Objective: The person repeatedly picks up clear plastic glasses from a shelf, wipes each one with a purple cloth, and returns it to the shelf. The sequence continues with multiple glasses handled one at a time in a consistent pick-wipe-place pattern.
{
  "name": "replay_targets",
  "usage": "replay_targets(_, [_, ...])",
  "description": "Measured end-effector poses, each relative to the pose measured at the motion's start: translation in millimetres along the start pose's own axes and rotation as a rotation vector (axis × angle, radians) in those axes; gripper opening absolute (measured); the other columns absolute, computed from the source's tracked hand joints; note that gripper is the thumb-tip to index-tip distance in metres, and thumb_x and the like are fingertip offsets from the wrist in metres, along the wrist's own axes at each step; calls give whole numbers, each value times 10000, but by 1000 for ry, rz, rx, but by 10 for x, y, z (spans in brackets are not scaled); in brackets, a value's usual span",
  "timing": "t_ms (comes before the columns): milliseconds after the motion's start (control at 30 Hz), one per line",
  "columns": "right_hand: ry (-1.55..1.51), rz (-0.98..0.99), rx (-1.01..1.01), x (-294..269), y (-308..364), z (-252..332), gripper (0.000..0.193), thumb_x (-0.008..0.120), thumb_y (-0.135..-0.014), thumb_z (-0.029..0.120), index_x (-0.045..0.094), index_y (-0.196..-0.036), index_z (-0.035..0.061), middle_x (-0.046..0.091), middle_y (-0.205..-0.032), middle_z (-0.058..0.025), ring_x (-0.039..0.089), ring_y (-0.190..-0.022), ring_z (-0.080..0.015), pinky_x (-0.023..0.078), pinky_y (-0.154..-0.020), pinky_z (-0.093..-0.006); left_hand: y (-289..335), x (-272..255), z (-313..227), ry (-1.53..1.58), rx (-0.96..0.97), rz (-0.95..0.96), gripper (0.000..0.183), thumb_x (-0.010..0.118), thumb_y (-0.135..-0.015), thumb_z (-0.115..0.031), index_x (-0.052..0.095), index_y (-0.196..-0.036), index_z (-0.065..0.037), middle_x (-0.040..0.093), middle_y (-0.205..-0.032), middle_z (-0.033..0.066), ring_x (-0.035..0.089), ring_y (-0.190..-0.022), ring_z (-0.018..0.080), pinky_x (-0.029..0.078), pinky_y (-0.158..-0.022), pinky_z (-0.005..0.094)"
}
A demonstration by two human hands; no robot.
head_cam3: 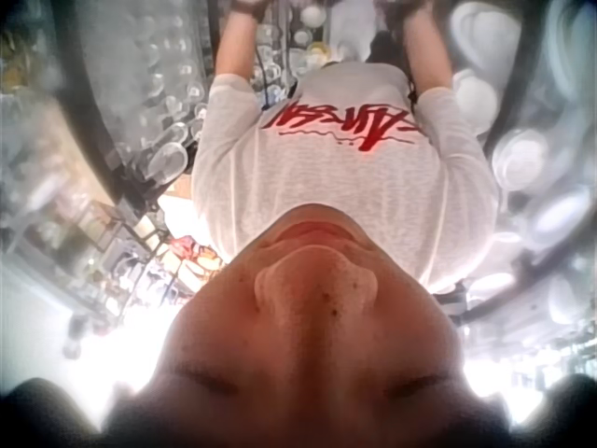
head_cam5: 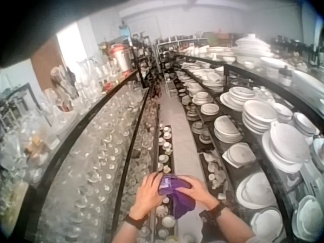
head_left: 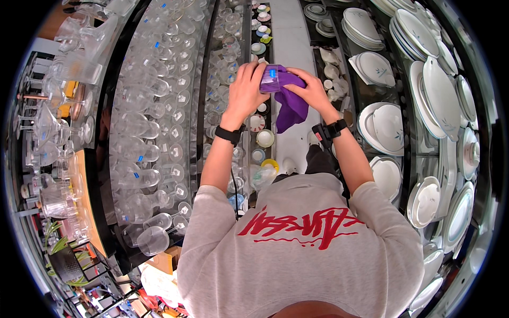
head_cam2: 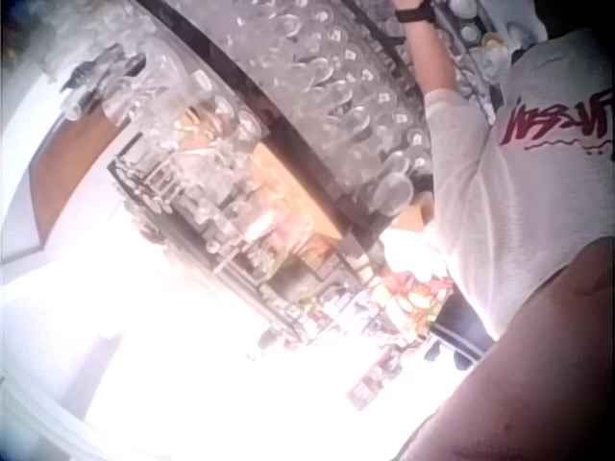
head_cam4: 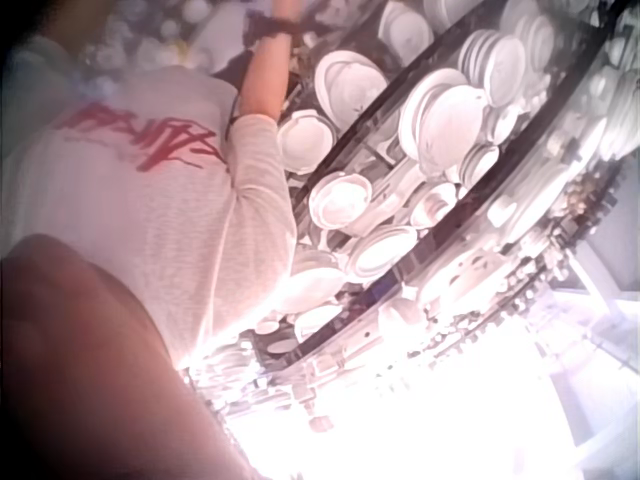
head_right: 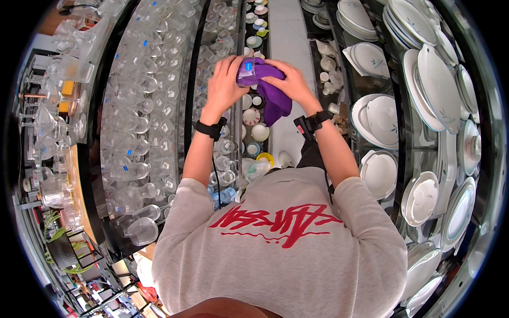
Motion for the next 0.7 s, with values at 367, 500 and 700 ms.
replay_targets(367, [253,-6,-34,93,25,125,275,653,-783,91,653,-1055,49,636,-911,-163,632,-812,-330,493,-722,-351,32,141,-188,-78,186,100,722,768,-555,-76,490,-1222,-92,505,-1216,85,497,-1134,294,532,-822,384])
replay_targets(500, [-138,-129,300,199,108,-228,246,649,-795,70,654,-1033,9,678,-923,-106,669,-706,-173,521,-624,-298,39,194,-269,-199,287,79,648,734,-596,-66,504,-1202,-75,506,-1173,113,482,-1151,295,523,-827,366])
replay_targets(700, [-720,-24,543,247,118,-346,321,644,-828,58,577,-1121,-56,655,-991,-94,647,-811,-140,530,-739,-251,57,241,-233,-189,283,32,716,771,-558,-80,498,-1219,-97,496,-1228,92,495,-1140,291,530,-831,371])
Point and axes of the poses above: each hand's wrist, its own y-axis away from the middle knuckle, its own x-axis out of the palm, z = x × y, the point moved 6 cm from there along -y, towards the middle knuckle
